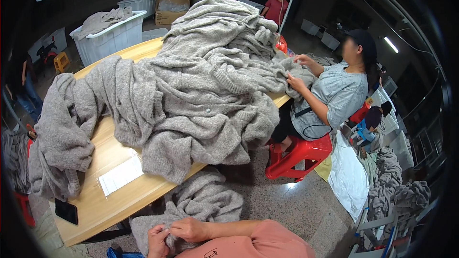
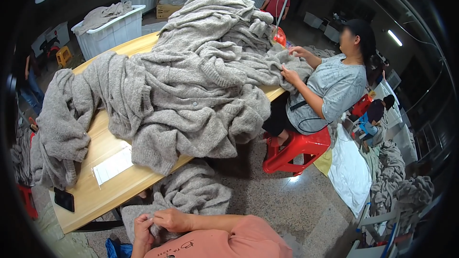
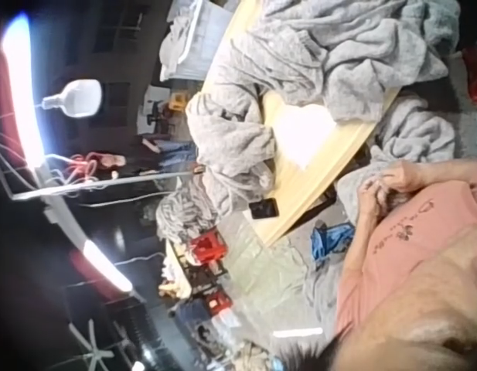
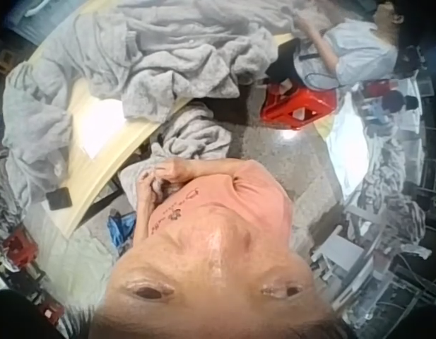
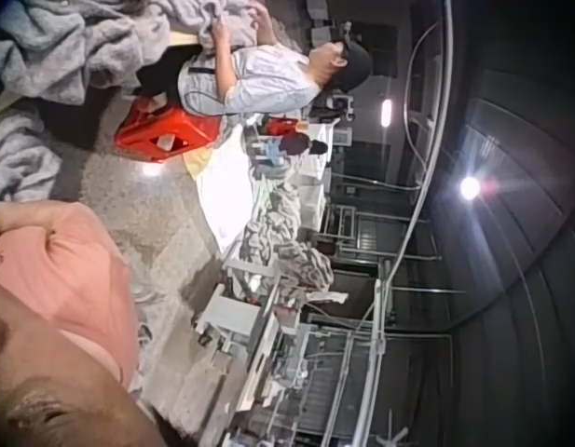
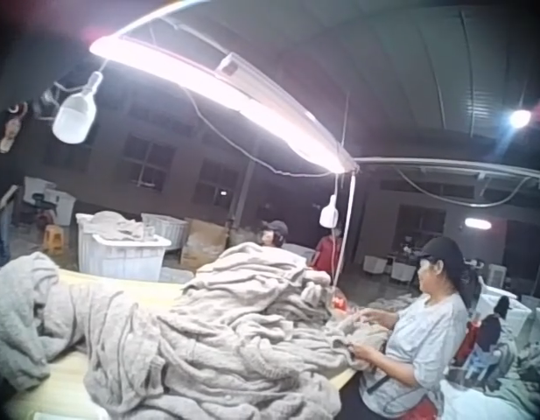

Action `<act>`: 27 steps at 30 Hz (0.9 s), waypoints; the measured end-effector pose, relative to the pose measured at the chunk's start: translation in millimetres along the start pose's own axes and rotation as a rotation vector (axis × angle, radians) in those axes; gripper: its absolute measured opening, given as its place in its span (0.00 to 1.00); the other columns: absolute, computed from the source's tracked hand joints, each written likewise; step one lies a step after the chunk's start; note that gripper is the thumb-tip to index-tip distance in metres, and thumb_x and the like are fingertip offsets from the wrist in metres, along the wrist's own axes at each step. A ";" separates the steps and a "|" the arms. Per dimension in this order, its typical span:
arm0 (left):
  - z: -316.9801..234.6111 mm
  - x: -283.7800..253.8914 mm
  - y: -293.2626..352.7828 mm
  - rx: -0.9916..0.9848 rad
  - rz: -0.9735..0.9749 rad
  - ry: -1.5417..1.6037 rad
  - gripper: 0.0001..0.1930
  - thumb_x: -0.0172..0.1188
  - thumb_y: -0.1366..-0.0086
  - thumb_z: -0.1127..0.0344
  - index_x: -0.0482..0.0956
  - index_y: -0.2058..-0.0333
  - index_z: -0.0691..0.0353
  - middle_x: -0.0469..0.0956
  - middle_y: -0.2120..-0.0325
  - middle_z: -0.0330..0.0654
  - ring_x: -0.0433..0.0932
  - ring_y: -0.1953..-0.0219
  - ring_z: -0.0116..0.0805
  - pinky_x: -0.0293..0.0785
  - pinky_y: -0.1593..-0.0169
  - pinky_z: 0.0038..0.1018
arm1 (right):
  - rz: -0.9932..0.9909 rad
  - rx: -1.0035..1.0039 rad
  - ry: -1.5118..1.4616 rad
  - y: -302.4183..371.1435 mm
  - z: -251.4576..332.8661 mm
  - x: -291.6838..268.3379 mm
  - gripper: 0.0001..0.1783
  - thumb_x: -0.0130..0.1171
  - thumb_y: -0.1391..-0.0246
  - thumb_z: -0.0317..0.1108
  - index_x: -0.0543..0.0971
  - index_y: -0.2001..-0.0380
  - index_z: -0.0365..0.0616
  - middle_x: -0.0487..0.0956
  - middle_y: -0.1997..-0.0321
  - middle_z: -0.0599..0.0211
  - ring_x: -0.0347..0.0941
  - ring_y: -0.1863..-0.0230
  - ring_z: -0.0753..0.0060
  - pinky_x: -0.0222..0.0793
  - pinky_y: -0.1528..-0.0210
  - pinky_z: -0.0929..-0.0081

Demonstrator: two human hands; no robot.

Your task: Inspecting and cleaning loose threads from grey knitted sweaters.

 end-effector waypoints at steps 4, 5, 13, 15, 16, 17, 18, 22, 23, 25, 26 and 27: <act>-6.0 0.8 4.3 0.061 -0.050 -0.039 0.03 0.55 0.52 0.78 0.76 0.75 0.68 0.76 0.79 0.38 0.72 0.79 0.23 0.67 0.72 0.18 | -0.013 -0.031 0.068 -3.5 0.0 3.5 0.04 0.50 0.62 0.27 0.67 0.81 0.41 0.65 0.79 0.65 0.65 0.82 0.64 0.62 0.81 0.71; -8.5 1.5 6.2 0.095 -0.056 -0.085 0.04 0.56 0.53 0.79 0.76 0.75 0.68 0.76 0.80 0.38 0.71 0.79 0.22 0.67 0.72 0.18 | -0.010 -0.030 0.066 -4.7 -0.5 4.7 0.04 0.50 0.62 0.27 0.67 0.81 0.41 0.65 0.79 0.65 0.65 0.82 0.64 0.62 0.81 0.71; -17.7 -0.9 14.5 0.175 -0.114 -0.142 0.06 0.58 0.56 0.81 0.76 0.76 0.69 0.75 0.80 0.38 0.71 0.78 0.22 0.67 0.72 0.18 | -0.003 -0.012 0.028 -9.1 0.8 5.6 0.04 0.50 0.60 0.27 0.67 0.81 0.40 0.66 0.77 0.63 0.67 0.76 0.62 0.64 0.77 0.71; -20.9 -1.5 16.0 0.208 -0.131 -0.169 0.06 0.58 0.56 0.81 0.76 0.75 0.70 0.75 0.80 0.38 0.70 0.78 0.22 0.67 0.72 0.18 | 0.012 0.037 -0.041 -10.5 -2.7 5.1 0.03 0.50 0.61 0.27 0.67 0.80 0.40 0.67 0.76 0.62 0.67 0.76 0.60 0.63 0.77 0.70; -21.3 -0.8 17.0 0.207 -0.127 -0.174 0.06 0.58 0.56 0.81 0.76 0.75 0.70 0.75 0.80 0.38 0.70 0.78 0.22 0.67 0.72 0.18 | 0.006 0.084 -0.120 -11.1 -6.3 4.3 0.03 0.50 0.62 0.26 0.67 0.80 0.40 0.67 0.75 0.61 0.68 0.75 0.58 0.63 0.77 0.68; -21.9 0.9 18.4 0.211 -0.119 -0.210 0.06 0.58 0.56 0.81 0.76 0.75 0.70 0.75 0.80 0.37 0.70 0.78 0.21 0.67 0.72 0.18 | -0.023 0.082 -0.117 -11.8 -7.9 1.2 0.03 0.50 0.62 0.26 0.67 0.80 0.40 0.67 0.75 0.61 0.68 0.75 0.58 0.63 0.77 0.68; -22.4 2.6 20.0 0.215 -0.114 -0.245 0.06 0.57 0.56 0.82 0.77 0.75 0.70 0.75 0.80 0.37 0.70 0.78 0.21 0.66 0.72 0.18 | 0.032 0.125 -0.206 -11.9 -12.0 4.0 0.03 0.50 0.63 0.25 0.67 0.80 0.40 0.68 0.75 0.60 0.68 0.74 0.55 0.63 0.76 0.66; -26.5 11.1 26.7 0.294 -0.126 -0.467 0.05 0.56 0.54 0.81 0.77 0.76 0.69 0.75 0.81 0.37 0.69 0.79 0.20 0.66 0.72 0.18 | 0.245 0.344 -0.326 -3.7 -28.9 16.7 0.06 0.49 0.64 0.23 0.67 0.76 0.39 0.70 0.76 0.58 0.69 0.71 0.51 0.63 0.73 0.62; -28.1 12.2 27.7 0.325 -0.134 -0.493 0.04 0.56 0.54 0.81 0.77 0.77 0.69 0.75 0.81 0.37 0.69 0.79 0.20 0.65 0.73 0.19 | 0.253 0.313 -0.349 -2.1 -26.6 18.3 0.06 0.49 0.64 0.23 0.67 0.76 0.39 0.70 0.76 0.58 0.69 0.71 0.51 0.63 0.73 0.62; -28.5 12.2 28.2 0.352 -0.148 -0.520 0.03 0.57 0.54 0.80 0.77 0.77 0.69 0.75 0.82 0.37 0.69 0.79 0.21 0.65 0.73 0.19 | 0.194 0.500 -0.422 5.0 -36.7 20.4 0.07 0.49 0.65 0.24 0.67 0.76 0.38 0.71 0.77 0.53 0.68 0.71 0.47 0.62 0.73 0.59; -31.6 13.8 28.9 0.429 -0.144 -0.592 0.03 0.57 0.54 0.80 0.77 0.78 0.69 0.75 0.82 0.38 0.69 0.79 0.22 0.65 0.74 0.20 | 0.172 0.509 -0.414 6.5 -36.9 21.0 0.07 0.49 0.65 0.24 0.67 0.76 0.38 0.71 0.77 0.53 0.68 0.71 0.47 0.62 0.73 0.59; -34.5 15.1 29.9 0.506 -0.137 -0.665 0.03 0.57 0.54 0.80 0.77 0.78 0.69 0.74 0.83 0.39 0.69 0.79 0.23 0.65 0.74 0.20 | 0.200 0.495 -0.360 6.9 -37.1 23.0 0.06 0.49 0.65 0.24 0.67 0.78 0.38 0.71 0.79 0.51 0.68 0.73 0.45 0.61 0.73 0.57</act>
Point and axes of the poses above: each hand's wrist, its own y-axis away from the middle knuckle, its own x-axis out of the palm, z = x × y, the point moved 6 cm from there along -y, towards the middle knuckle
